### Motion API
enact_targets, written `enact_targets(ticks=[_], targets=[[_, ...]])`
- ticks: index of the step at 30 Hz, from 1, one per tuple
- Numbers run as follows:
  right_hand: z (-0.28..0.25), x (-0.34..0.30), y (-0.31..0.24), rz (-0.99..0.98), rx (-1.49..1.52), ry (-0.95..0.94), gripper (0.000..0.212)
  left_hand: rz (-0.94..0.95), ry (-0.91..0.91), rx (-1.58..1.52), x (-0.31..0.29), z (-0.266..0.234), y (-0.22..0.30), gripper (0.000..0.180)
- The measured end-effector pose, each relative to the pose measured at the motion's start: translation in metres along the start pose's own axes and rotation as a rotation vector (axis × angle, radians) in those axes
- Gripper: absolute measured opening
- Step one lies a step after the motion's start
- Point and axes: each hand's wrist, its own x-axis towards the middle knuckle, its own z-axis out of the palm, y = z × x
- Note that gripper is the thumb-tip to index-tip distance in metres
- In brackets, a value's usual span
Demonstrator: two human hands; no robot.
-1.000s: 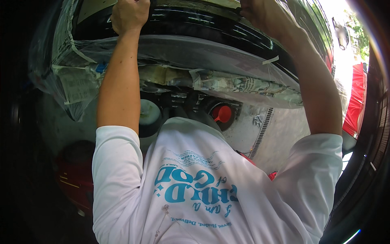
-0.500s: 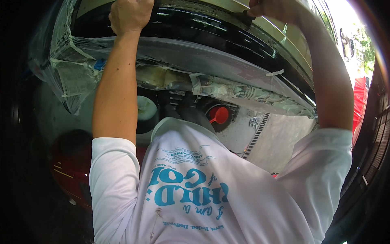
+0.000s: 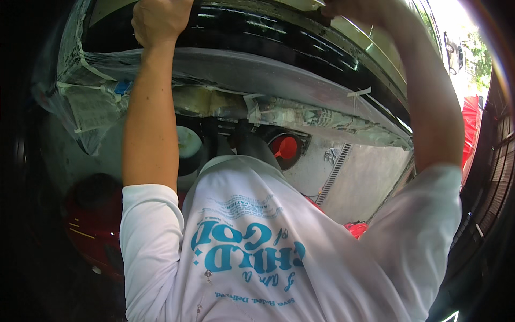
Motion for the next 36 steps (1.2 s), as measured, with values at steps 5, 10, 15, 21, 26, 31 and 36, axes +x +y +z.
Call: enact_targets(ticks=[5,10,15,21,26,31,36], targets=[[0.102,0.067,0.137,-0.68,0.61,0.078,0.023,0.099,-0.008,-0.078,0.01,0.008,0.007,0.082],[0.07,-0.003,0.065,-0.163,0.45,0.154,0.019,-0.057,-0.059,-0.029,0.005,-0.007,0.013,0.083],[0.082,-0.006,0.059,-0.262,0.227,0.346,0.02,-0.081,-0.091,-0.055,0.005,-0.006,0.016,0.084],[0.038,-0.003,0.042,-0.056,0.155,0.167,0.02,0.049,-0.004,0.004,0.005,0.0,0.006,0.085],[0.059,0.005,0.076,-0.203,0.404,0.19,0.021,-0.017,-0.067,-0.043,0.01,-0.007,0.013,0.085],[0.08,-0.005,0.061,-0.312,0.348,0.372,0.022,0.007,-0.055,-0.056,0.007,-0.002,0.007,0.086],[0.023,-0.005,0.024,-0.041,0.135,0.144,0.022,0.026,-0.035,0.015,0.003,0.003,0.006,0.087]])
